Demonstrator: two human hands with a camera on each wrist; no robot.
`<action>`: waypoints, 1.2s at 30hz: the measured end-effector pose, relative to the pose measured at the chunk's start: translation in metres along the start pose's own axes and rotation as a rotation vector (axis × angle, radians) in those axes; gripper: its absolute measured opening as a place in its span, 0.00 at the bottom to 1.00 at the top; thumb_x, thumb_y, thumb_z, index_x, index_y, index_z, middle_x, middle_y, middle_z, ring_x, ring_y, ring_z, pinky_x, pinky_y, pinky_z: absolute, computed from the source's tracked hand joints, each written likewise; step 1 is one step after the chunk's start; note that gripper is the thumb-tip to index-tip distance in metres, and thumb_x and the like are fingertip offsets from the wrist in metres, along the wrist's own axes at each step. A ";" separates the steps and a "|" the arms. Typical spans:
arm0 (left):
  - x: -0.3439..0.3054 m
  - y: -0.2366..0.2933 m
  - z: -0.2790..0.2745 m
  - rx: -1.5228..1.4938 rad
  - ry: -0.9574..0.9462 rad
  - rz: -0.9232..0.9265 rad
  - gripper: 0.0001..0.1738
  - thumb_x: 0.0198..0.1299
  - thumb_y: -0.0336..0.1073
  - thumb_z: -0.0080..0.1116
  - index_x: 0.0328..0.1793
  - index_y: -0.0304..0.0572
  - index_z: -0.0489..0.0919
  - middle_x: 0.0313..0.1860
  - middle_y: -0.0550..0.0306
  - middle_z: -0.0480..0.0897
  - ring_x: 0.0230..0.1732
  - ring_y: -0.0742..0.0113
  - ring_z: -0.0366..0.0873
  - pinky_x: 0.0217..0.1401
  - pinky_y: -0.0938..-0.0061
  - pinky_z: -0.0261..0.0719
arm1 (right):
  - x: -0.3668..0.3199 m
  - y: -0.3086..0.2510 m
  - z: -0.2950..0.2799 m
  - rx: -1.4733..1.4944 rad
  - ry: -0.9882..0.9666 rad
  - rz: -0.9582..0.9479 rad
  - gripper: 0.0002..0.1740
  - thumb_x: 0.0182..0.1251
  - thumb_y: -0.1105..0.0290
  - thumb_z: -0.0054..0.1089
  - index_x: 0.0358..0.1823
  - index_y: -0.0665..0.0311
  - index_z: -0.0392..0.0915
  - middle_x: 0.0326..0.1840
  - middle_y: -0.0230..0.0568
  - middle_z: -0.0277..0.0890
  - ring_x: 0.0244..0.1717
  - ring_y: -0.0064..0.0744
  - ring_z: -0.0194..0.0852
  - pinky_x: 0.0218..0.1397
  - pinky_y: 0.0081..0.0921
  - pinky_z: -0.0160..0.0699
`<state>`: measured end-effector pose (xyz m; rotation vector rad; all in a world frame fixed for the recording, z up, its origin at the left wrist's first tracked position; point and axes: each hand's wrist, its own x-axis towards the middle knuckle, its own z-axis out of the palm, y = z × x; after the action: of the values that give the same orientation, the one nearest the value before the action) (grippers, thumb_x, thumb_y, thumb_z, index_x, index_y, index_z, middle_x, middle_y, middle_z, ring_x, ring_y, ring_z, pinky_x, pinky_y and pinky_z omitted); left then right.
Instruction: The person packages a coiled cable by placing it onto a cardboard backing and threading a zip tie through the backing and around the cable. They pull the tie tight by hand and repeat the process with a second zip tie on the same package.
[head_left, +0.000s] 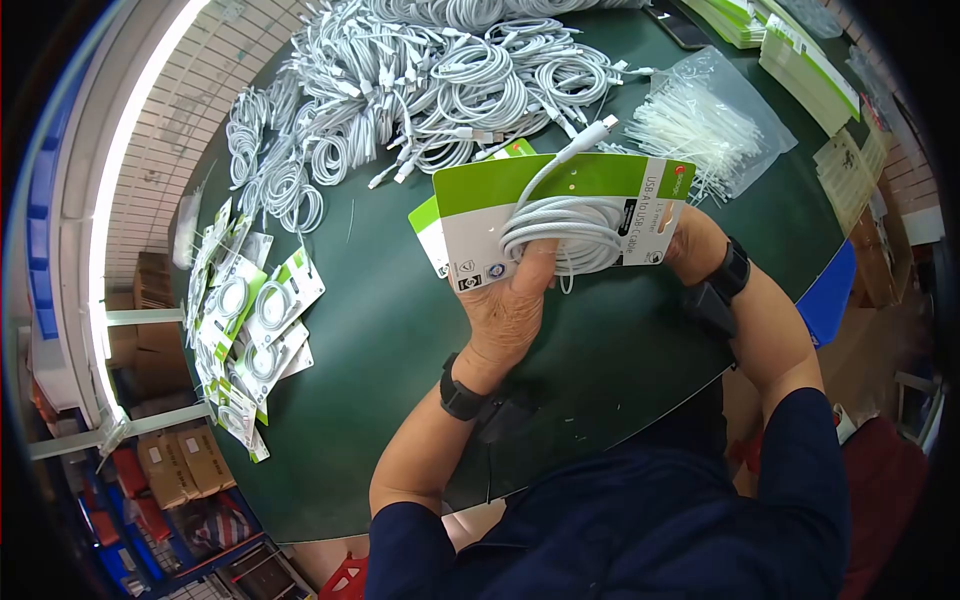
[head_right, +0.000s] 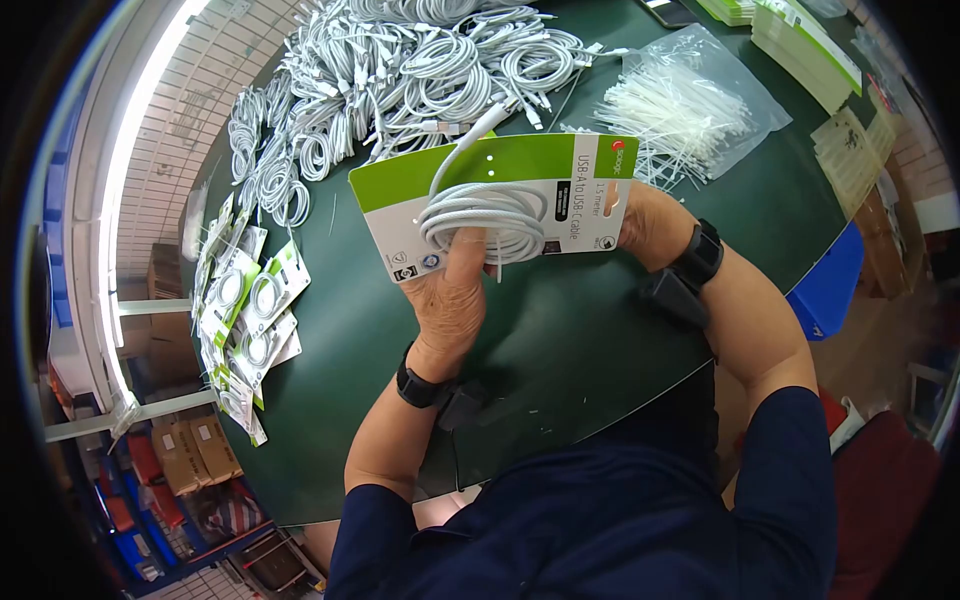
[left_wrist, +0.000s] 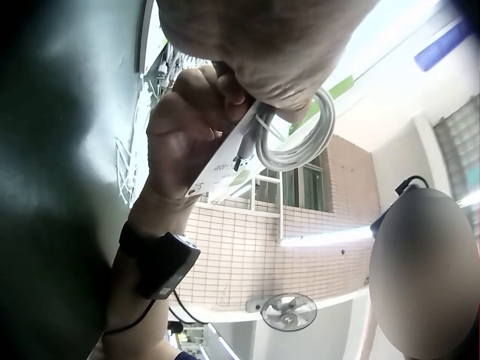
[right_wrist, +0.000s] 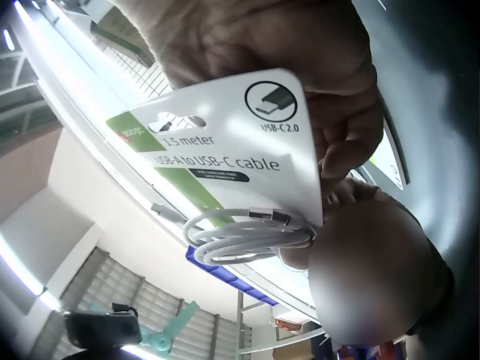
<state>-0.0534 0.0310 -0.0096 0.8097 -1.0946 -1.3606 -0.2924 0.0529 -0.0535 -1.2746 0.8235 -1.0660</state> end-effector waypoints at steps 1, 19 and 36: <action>0.000 0.001 0.002 -0.005 -0.002 0.002 0.16 0.65 0.28 0.75 0.56 0.39 0.84 0.40 0.63 0.85 0.31 0.80 0.79 0.28 0.81 0.77 | -0.001 0.003 0.000 0.034 0.015 0.027 0.16 0.81 0.68 0.59 0.64 0.63 0.84 0.63 0.40 0.86 0.58 0.30 0.85 0.64 0.30 0.84; 0.007 0.015 0.007 -0.032 -0.011 -0.243 0.17 0.66 0.29 0.70 0.58 0.34 0.79 0.42 0.55 0.86 0.26 0.73 0.81 0.22 0.81 0.75 | 0.040 0.060 -0.002 0.393 -0.253 0.015 0.25 0.82 0.66 0.57 0.76 0.63 0.70 0.70 0.45 0.80 0.65 0.35 0.84 0.66 0.30 0.87; 0.017 0.018 -0.008 0.053 -0.316 -0.235 0.34 0.58 0.32 0.81 0.68 0.33 0.76 0.55 0.54 0.85 0.51 0.70 0.84 0.53 0.71 0.84 | 0.036 0.027 0.019 -0.254 -0.083 -0.119 0.28 0.73 0.68 0.71 0.72 0.59 0.76 0.68 0.40 0.81 0.65 0.33 0.81 0.69 0.30 0.83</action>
<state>-0.0419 0.0145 0.0075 0.7978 -1.3149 -1.7057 -0.2591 0.0246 -0.0750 -1.5888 0.8472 -1.0173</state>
